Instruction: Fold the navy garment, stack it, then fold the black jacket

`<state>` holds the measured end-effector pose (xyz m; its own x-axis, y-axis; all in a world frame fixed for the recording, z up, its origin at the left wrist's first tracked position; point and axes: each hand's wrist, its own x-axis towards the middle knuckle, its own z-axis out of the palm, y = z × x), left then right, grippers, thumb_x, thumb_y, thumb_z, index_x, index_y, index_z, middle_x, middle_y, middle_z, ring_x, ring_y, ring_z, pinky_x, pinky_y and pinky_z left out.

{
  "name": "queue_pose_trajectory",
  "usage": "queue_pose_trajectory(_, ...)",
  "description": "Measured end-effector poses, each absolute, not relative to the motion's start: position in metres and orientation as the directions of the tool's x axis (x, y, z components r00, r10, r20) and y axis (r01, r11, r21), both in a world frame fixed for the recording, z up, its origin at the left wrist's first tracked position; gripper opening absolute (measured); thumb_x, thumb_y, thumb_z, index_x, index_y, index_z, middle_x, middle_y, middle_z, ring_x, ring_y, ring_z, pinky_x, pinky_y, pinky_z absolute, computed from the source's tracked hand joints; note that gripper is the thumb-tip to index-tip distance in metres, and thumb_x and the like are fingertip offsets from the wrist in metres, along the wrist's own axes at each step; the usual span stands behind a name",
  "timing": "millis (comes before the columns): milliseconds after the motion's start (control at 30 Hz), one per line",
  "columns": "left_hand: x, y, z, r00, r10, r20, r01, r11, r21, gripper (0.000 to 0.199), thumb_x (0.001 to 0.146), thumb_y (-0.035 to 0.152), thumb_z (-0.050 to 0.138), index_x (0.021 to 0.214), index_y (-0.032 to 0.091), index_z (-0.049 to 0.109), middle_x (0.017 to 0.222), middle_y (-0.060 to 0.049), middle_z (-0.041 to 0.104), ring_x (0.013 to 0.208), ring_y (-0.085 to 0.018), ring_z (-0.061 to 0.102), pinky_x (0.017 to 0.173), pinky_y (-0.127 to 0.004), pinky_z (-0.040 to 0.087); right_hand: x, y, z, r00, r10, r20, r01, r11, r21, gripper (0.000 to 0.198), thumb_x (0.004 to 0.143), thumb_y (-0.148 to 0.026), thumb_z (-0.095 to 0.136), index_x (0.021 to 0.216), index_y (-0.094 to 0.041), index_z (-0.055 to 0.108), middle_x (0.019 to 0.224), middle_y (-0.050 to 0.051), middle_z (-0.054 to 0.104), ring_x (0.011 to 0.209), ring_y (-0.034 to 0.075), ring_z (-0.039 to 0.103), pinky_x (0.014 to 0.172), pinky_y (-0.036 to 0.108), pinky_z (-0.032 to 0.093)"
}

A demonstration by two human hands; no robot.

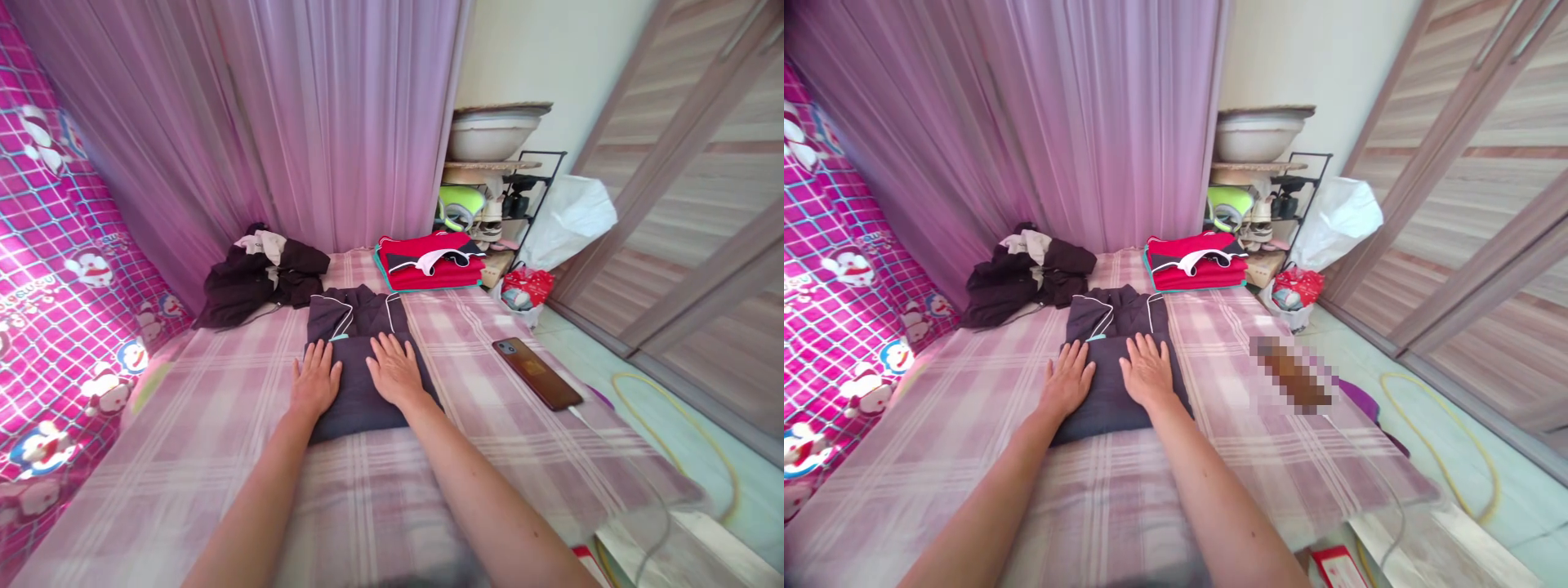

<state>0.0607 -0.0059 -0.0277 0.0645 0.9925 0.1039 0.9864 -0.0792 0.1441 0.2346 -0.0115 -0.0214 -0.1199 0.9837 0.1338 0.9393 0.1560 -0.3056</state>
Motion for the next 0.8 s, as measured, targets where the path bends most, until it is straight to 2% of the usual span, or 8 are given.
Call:
queue_pose_trajectory(100, 0.059, -0.005, -0.026, 0.057, 0.995, 0.077, 0.986, -0.068, 0.153, 0.057, 0.098, 0.038, 0.025, 0.152, 0.019, 0.032, 0.161, -0.008, 0.026, 0.149, -0.025, 0.019, 0.118, -0.057, 0.020, 0.261, -0.010, -0.025, -0.025, 0.998, 0.063, 0.950, 0.043, -0.309, 0.057, 0.100, -0.042, 0.024, 0.152, -0.019, 0.033, 0.161, 0.007, 0.026, 0.148, 0.025, 0.021, 0.118, 0.054, 0.014)
queue_pose_trajectory(233, 0.062, -0.004, -0.015, 0.054, 0.998, 0.045, 0.988, -0.060, 0.139, 0.057, 0.097, 0.039, 0.028, 0.150, 0.020, 0.035, 0.159, -0.009, 0.029, 0.148, -0.028, 0.022, 0.116, -0.063, 0.019, 0.271, -0.009, -0.026, 0.010, 0.999, 0.031, 0.951, 0.000, -0.309, 0.057, 0.101, -0.041, 0.022, 0.153, -0.019, 0.031, 0.161, 0.007, 0.024, 0.148, 0.025, 0.020, 0.117, 0.056, 0.016)
queue_pose_trajectory(367, 0.097, -0.011, 0.000, 0.064, 0.989, 0.135, 0.990, -0.080, 0.120, 0.053, 0.095, 0.032, 0.033, 0.144, 0.017, 0.047, 0.155, -0.013, 0.037, 0.146, -0.032, 0.027, 0.117, -0.065, 0.011, 0.266, -0.010, -0.028, 0.024, 0.998, 0.065, 0.957, -0.004, -0.292, 0.056, 0.101, -0.041, 0.024, 0.152, -0.020, 0.032, 0.160, 0.008, 0.027, 0.147, 0.025, 0.021, 0.117, 0.056, 0.016)
queue_pose_trajectory(433, 0.124, -0.016, 0.001, 0.133, 0.968, 0.214, 0.973, -0.169, 0.159, 0.053, 0.095, 0.031, 0.032, 0.144, 0.016, 0.047, 0.155, -0.012, 0.038, 0.146, -0.031, 0.028, 0.119, -0.061, 0.011, 0.266, -0.010, -0.028, 0.027, 0.998, 0.061, 0.954, -0.007, -0.299, 0.056, 0.101, -0.041, 0.024, 0.152, -0.020, 0.032, 0.160, 0.008, 0.026, 0.148, 0.025, 0.021, 0.117, 0.056, 0.016)
queue_pose_trajectory(567, 0.154, -0.019, -0.009, 0.164, 0.973, 0.165, 0.946, -0.202, 0.252, 0.054, 0.097, 0.034, 0.028, 0.148, 0.021, 0.042, 0.155, -0.009, 0.039, 0.145, -0.028, 0.030, 0.119, -0.057, 0.018, 0.268, -0.008, -0.029, 0.039, 0.999, 0.029, 0.950, -0.028, -0.311, 0.056, 0.101, -0.040, 0.024, 0.153, -0.021, 0.031, 0.161, 0.007, 0.025, 0.148, 0.024, 0.019, 0.117, 0.055, 0.017)
queue_pose_trajectory(800, 0.093, -0.009, -0.023, 0.132, 0.974, 0.185, 0.976, -0.160, 0.146, 0.057, 0.098, 0.045, 0.030, 0.150, 0.023, 0.037, 0.158, -0.008, 0.033, 0.147, -0.028, 0.026, 0.119, -0.057, 0.015, 0.269, -0.008, -0.034, 0.028, 0.998, 0.061, 0.959, -0.010, -0.285, 0.057, 0.101, -0.041, 0.023, 0.152, -0.020, 0.032, 0.160, 0.008, 0.026, 0.147, 0.025, 0.021, 0.116, 0.056, 0.019)
